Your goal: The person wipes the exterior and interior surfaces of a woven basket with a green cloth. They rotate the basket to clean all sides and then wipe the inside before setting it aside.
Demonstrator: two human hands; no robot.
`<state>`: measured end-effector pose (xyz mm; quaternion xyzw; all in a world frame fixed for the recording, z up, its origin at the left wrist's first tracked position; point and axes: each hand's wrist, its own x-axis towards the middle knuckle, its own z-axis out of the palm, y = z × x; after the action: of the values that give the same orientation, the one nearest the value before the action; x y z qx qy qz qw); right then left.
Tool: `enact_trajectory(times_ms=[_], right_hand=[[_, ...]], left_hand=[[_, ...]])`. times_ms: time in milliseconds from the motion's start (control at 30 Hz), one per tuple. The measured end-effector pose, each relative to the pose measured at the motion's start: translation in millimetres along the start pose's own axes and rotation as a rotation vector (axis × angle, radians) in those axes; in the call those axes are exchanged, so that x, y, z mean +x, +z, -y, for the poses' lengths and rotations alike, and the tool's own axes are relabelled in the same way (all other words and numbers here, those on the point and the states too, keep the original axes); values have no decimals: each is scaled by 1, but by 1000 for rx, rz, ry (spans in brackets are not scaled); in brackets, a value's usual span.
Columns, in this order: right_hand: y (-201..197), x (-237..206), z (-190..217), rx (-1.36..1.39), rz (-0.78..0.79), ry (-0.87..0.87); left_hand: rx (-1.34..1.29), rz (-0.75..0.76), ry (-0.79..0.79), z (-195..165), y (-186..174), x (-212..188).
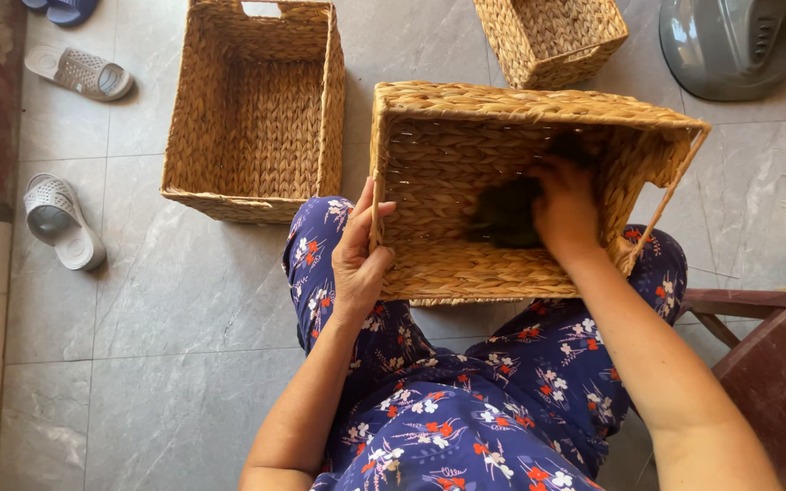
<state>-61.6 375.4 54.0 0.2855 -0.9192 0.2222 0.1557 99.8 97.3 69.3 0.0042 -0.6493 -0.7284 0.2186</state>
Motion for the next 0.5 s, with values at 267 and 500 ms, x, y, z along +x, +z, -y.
enact_trajectory(times_ms=[267,500], right_hand=[[26,4,26,2,-136,-29],[72,63,85,38,73,-415]], left_hand=[[19,-7,17,-1,-1,0],[-4,-17,-13,3,-5,-2]])
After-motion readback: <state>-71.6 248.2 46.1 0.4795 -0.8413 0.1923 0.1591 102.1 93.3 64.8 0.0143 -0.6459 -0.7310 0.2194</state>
